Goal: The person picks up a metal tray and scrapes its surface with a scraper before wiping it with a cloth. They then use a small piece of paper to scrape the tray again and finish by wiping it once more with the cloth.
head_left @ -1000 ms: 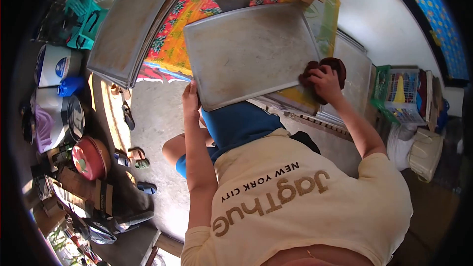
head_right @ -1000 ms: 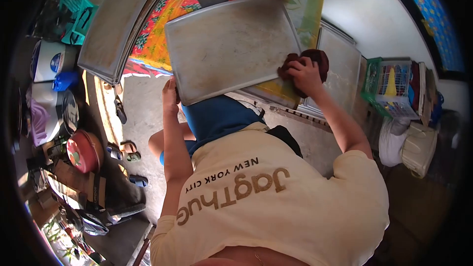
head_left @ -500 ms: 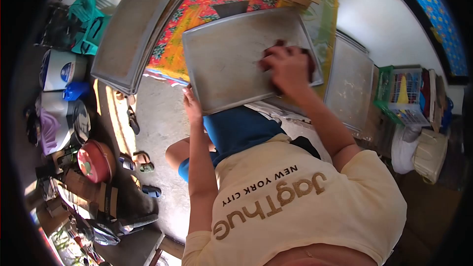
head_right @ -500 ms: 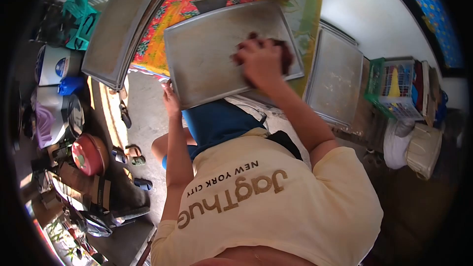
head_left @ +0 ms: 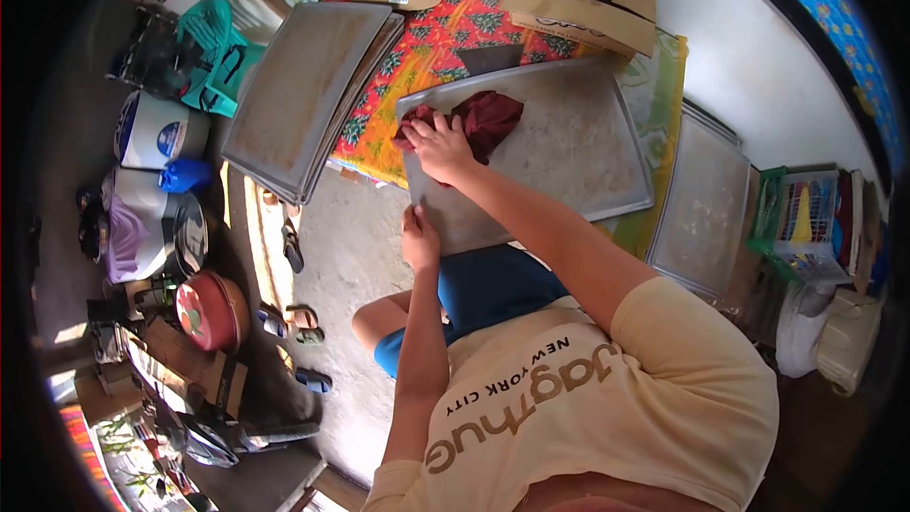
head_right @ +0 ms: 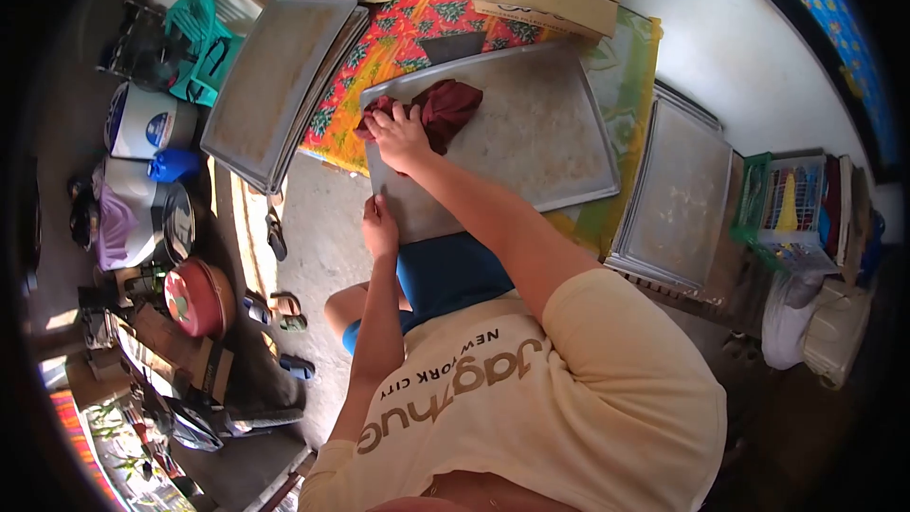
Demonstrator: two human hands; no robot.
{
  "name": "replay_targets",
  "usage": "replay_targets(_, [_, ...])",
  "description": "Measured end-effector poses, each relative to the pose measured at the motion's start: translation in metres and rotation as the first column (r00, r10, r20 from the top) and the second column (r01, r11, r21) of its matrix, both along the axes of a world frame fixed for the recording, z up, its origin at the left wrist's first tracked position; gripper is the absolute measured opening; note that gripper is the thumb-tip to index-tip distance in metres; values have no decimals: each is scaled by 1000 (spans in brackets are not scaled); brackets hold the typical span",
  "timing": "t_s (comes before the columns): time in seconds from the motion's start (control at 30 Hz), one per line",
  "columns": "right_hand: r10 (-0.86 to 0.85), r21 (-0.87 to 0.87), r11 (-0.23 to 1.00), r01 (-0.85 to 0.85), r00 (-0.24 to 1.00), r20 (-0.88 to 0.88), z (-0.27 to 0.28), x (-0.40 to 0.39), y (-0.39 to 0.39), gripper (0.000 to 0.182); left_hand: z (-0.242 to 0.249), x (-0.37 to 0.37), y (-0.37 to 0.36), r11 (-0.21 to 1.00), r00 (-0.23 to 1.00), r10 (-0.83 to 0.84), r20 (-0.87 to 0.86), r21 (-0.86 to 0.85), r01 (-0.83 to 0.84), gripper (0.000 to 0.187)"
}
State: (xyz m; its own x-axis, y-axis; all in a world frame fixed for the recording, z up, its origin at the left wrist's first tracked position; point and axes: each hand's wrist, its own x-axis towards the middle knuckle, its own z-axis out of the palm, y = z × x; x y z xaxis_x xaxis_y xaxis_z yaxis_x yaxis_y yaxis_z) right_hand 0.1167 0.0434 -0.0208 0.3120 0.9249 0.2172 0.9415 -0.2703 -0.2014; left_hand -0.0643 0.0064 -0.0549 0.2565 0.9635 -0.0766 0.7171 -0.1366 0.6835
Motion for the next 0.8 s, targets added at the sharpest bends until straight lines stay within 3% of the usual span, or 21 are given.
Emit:
replay_targets(0.03, [-63, -20, 998, 63, 998, 3, 0, 9, 4, 51, -1, 0, 1, 1000, 999, 13, -35, -22, -14, 40])
replay_targets(0.2, [-389, -76, 918, 389, 921, 25, -1, 87, -53, 55, -9, 0, 4, 1000, 1000, 12, 8, 3, -12, 39])
replay_targets(0.33, [-657, -148, 739, 658, 752, 59, -2, 172, -139, 56, -7, 0, 2, 1000, 1000, 21, -5, -20, -21, 38])
replay_targets(0.5, [-824, -291, 508, 811, 556, 109, 21, 245, -198, 46, 1, 1, -1, 999, 999, 32, 8, -27, -32, 40])
replay_targets(0.6, [-782, -126, 597, 792, 610, 129, 29, 231, -181, 45, 3, 4, -2, 999, 998, 53, 42, -10, -53, 40])
replay_targets(0.67, [-632, -112, 739, 664, 742, 224, 12, 213, -157, 46, 7, 3, -4, 998, 998, 45, 47, -36, -44, 40])
replay_targets(0.73, [-541, -132, 809, 572, 814, 212, -4, 196, -138, 49, 3, 2, -3, 999, 998, 36, 46, -24, -35, 40])
replay_targets(0.8, [-583, -146, 775, 615, 785, 210, 0, 212, -135, 45, 0, 0, -4, 999, 999, 39, 30, -3, -39, 40])
